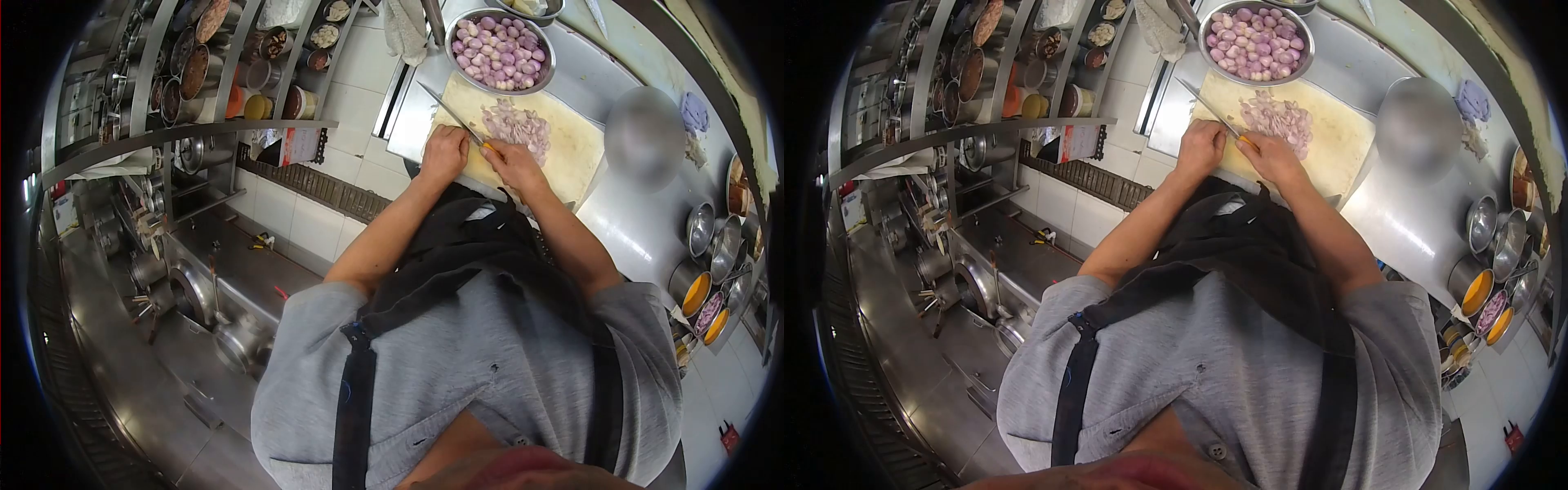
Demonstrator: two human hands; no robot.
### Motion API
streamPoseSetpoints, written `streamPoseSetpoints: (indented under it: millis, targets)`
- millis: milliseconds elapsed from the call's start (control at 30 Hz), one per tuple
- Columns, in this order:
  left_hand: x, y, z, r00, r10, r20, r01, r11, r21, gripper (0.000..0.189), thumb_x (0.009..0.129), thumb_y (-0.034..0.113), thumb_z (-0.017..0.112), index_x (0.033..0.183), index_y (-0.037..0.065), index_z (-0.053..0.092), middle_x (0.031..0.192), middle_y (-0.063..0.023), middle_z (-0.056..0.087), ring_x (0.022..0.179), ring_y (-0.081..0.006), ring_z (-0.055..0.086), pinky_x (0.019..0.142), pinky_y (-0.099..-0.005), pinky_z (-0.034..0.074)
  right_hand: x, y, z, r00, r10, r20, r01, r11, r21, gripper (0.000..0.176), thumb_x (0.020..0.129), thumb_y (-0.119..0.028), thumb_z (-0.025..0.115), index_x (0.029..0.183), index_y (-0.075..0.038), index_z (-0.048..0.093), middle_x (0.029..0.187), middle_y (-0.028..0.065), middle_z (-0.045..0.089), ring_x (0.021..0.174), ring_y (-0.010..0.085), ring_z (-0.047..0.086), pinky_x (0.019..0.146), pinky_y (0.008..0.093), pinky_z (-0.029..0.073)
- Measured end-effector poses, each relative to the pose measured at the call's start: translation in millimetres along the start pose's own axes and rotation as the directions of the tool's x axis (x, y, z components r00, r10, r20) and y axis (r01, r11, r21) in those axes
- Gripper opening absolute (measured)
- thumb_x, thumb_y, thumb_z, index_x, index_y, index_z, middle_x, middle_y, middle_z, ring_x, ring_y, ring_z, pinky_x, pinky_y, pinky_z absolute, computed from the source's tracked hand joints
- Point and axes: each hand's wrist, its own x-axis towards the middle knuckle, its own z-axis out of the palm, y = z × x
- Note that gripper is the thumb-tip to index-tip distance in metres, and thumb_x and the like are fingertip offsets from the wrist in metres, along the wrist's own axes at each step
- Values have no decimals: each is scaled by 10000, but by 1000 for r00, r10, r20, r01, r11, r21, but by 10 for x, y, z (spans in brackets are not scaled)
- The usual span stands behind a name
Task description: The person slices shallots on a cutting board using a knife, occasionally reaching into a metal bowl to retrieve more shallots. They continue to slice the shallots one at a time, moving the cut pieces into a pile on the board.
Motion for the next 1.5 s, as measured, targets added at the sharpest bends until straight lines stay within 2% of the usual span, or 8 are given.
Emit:
streamPoseSetpoints:
  millis: [500, 667, 733, 867, 1033, 1233, 1367, 1500]
  targets:
    - [9, 34, -9, 999, 5, 41, -7, 999, 38, 32, 784, 30, 644, 814, 20, 648, 800, -156, 644, 792, -357, 600, 727, -441, 494, -55, -23, -55, 1000, 5, -13, -5, 1000, -3, 331, 939, -342, 570, 1040, -43, 669, 912, 229, 663, 870, 407, 636, 763, 468, 492]
    - [164, 105, -80, 996, 74, 46, -73, 997, -11, 86, 794, 36, 644, 872, 13, 670, 847, -143, 664, 800, -328, 623, 739, -408, 510, -320, -22, -208, 986, 153, -65, -140, 976, 166, 314, 941, -320, 575, 1038, -36, 668, 881, 234, 658, 838, 403, 637, 747, 455, 490]
    - [371, 205, -248, 993, -114, -24, 109, 981, -162, 133, 806, 64, 669, 929, 19, 689, 909, -150, 683, 765, -293, 648, 711, -375, 522, -372, -13, -215, 986, 153, -71, -142, 980, 140, 311, 942, -315, 575, 1028, -31, 667, 878, 229, 658, 839, 400, 636, 751, 450, 490]
    - [993, 264, -439, 992, -124, -34, 118, 983, -142, 187, 796, 109, 706, 968, 34, 700, 936, -140, 683, 755, -267, 657, 716, -356, 528, -394, 40, 14, 999, 7, -37, -4, 997, 80, 320, 944, -310, 563, 1027, -17, 660, 914, 219, 662, 857, 394, 634, 774, 445, 490]
    - [1652, 364, -136, 946, 273, 175, -303, 937, 176, 297, 788, 88, 640, 1083, 72, 675, 960, -162, 669, 853, -336, 668, 774, -440, 536, -413, 159, 104, 995, 0, -104, 11, 994, 105, 326, 942, -315, 561, 1046, -21, 659, 899, 230, 662, 857, 406, 633, 761, 449, 496]
    - [1937, 463, 139, 864, 32, 503, -277, 864, 420, 255, 807, 86, 554, 1048, 102, 637, 926, -173, 690, 916, -358, 671, 778, -478, 536, -594, 270, -191, 976, 135, -171, -118, 987, 108, 306, 941, -307, 570, 1054, -38, 662, 891, 236, 663, 845, 405, 636, 753, 452, 496]
    - [1921, 420, 25, 876, 136, 462, -341, 852, 397, 284, 806, 142, 598, 1081, 97, 652, 899, -151, 695, 876, -332, 681, 756, -469, 539, -616, 317, -102, 966, 74, -247, -51, 994, 97, 305, 944, -309, 567, 1057, -42, 661, 886, 236, 663, 842, 409, 635, 753, 457, 494]
    - [1610, 445, -317, 980, 77, 183, -92, 993, 76, 299, 808, 196, 693, 1078, 70, 677, 925, -121, 701, 834, -256, 690, 677, -396, 536, -617, 319, -110, 971, 69, -228, -53, 996, 78, 305, 948, -313, 564, 1061, -45, 659, 883, 241, 661, 842, 414, 635, 755, 462, 494]
